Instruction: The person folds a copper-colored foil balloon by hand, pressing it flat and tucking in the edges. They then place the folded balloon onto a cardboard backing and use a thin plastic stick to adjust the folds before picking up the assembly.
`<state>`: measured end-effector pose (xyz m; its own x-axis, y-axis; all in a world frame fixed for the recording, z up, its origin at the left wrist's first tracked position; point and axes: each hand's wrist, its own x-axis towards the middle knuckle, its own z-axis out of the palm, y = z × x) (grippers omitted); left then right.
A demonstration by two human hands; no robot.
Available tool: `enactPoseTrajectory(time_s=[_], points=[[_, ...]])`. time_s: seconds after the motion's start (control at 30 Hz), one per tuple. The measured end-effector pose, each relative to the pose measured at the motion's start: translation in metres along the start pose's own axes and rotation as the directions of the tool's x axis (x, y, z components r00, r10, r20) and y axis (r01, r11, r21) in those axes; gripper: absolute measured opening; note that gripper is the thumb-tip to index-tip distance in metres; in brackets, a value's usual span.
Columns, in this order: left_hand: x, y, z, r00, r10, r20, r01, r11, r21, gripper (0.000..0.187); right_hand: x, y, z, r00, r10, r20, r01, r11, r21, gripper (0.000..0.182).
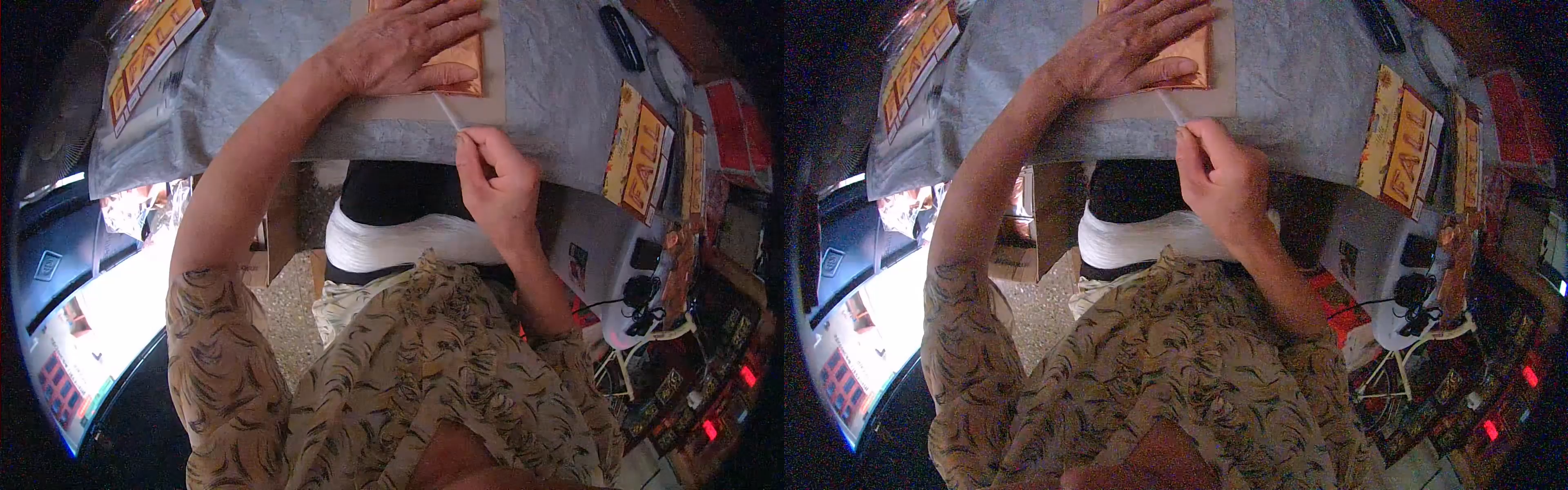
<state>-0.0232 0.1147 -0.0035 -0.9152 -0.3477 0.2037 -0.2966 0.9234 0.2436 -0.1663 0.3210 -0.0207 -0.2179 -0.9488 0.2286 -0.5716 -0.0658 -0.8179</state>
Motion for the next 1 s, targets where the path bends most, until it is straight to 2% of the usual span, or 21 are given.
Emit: enactPoseTrajectory(time_s=[0.23, 0.3, 0.5, 0.63, 0.7, 0.8, 1.0], points=[[0.000, 0.000, 0.002, 1.000, 0.011, -0.006, -0.011, 1.000, 0.021, 0.087, 0.006, -0.007, 0.001, 0.999, 0.043, -0.002, -0.042, 0.998, 0.048, 0.006], [0.000, 0.000, 0.003, 0.999, 0.028, -0.029, -0.027, 0.998, 0.061, 0.088, 0.009, -0.005, 0.000, 0.995, 0.092, 0.037, -0.096, 0.987, 0.132, 0.007], [0.001, -0.001, 0.002, 0.999, 0.039, -0.033, -0.039, 0.999, 0.014, 0.088, 0.014, -0.008, -0.004, 0.984, 0.164, 0.076, -0.176, 0.964, 0.202, 0.006], [0.000, -0.003, 0.004, 0.999, 0.028, -0.023, -0.028, 1.000, -0.007, 0.087, 0.006, -0.004, -0.010, 0.988, 0.122, 0.094, -0.142, 0.957, 0.251, 0.006], [0.000, -0.005, 0.009, 0.992, 0.079, -0.099, -0.073, 0.995, 0.064, 0.087, 0.002, -0.004, -0.012, 0.992, 0.080, 0.096, -0.101, 0.966, 0.237, 0.006], [0.001, -0.001, 0.000, 0.999, 0.038, -0.025, -0.038, 0.999, 0.008, 0.086, 0.001, -0.005, -0.012, 0.996, 0.072, 0.058, -0.081, 0.980, 0.182, 0.005], [0.001, 0.000, 0.001, 0.997, 0.054, -0.054, -0.053, 0.998, 0.023, 0.085, 0.001, 0.002, -0.005, 0.995, 0.095, 0.042, -0.102, 0.976, 0.193, 0.005]])
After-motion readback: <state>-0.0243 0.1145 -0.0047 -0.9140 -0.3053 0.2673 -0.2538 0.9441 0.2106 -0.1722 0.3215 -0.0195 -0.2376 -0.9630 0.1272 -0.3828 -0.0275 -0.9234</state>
